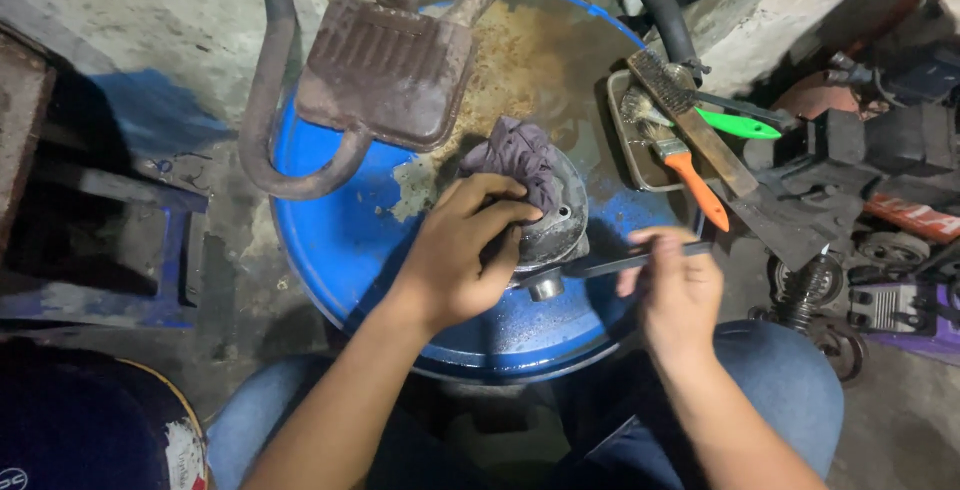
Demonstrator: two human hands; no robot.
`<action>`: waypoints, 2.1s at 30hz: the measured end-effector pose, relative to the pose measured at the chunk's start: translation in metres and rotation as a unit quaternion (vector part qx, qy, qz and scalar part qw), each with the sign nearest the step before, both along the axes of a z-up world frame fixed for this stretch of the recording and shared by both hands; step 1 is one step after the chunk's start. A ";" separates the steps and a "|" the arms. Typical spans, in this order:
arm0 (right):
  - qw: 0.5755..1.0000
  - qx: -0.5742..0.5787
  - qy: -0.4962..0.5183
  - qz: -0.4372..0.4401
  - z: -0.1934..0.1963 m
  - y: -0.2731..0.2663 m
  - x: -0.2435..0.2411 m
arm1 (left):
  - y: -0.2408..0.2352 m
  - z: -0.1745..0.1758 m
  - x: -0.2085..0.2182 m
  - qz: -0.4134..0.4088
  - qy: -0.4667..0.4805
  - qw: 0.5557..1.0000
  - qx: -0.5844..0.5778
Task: Cleaning and inspecting a motorcycle engine cylinder using a cloth and a wrench on a makeshift workbench.
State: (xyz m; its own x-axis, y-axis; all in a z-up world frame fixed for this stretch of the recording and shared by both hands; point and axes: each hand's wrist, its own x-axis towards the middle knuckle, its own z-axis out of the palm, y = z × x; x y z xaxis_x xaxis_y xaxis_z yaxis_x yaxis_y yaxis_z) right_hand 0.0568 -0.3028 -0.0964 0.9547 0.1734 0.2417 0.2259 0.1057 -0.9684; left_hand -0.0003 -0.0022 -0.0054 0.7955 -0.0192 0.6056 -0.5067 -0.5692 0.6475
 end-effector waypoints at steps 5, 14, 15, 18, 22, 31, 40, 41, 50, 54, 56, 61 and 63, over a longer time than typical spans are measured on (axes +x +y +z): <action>0.995 0.031 0.030 -0.094 0.006 0.010 -0.005 | -0.001 0.000 -0.002 0.001 0.003 1.000 -0.008; 0.990 0.055 0.007 -0.131 -0.006 -0.003 0.000 | 0.000 -0.001 -0.001 0.002 0.004 1.000 0.008; 0.990 0.055 0.010 -0.127 -0.001 0.003 -0.003 | 0.000 0.000 -0.003 0.005 0.006 1.000 0.008; 0.993 0.032 0.011 -0.109 0.009 0.018 -0.013 | 0.000 0.001 -0.002 0.003 0.023 1.000 0.003; 0.999 0.007 0.028 -0.036 0.013 0.018 -0.013 | 0.001 -0.005 0.001 0.001 0.015 1.000 0.006; 0.998 0.059 0.001 -0.033 0.006 0.020 -0.014 | 0.000 -0.002 -0.002 0.003 0.020 1.000 0.008; 0.996 0.064 0.005 -0.065 -0.005 0.009 -0.014 | 0.001 -0.004 -0.001 0.004 0.021 1.000 0.019; 0.996 0.064 0.010 -0.059 -0.006 0.011 -0.016 | 0.000 -0.003 -0.001 0.006 0.023 0.999 0.021; 0.995 0.056 -0.002 -0.088 0.002 0.000 0.004 | 0.001 0.000 -0.001 0.010 0.033 0.998 0.045; 0.996 0.055 0.029 -0.065 0.006 0.012 -0.007 | -0.002 0.011 -0.003 0.011 0.050 0.998 0.036; 0.999 0.011 0.049 -0.006 0.012 0.013 -0.010 | -0.004 0.010 -0.005 0.019 0.050 0.998 0.035; 0.997 0.034 0.024 -0.064 0.013 0.002 -0.003 | -0.002 0.014 -0.006 0.020 0.051 0.998 0.040; 0.994 0.054 0.008 -0.095 0.017 0.007 -0.008 | 0.000 0.016 -0.004 0.018 0.051 0.998 0.039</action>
State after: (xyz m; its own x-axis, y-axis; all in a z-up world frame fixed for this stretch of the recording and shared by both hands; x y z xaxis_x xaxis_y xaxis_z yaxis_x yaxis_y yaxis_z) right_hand 0.0492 -0.2953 -0.0795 0.9717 -0.0372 0.2333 0.2363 0.1664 -0.9573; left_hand -0.0041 -0.0022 0.0102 0.8542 -0.0346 0.5187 -0.4189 -0.6366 0.6475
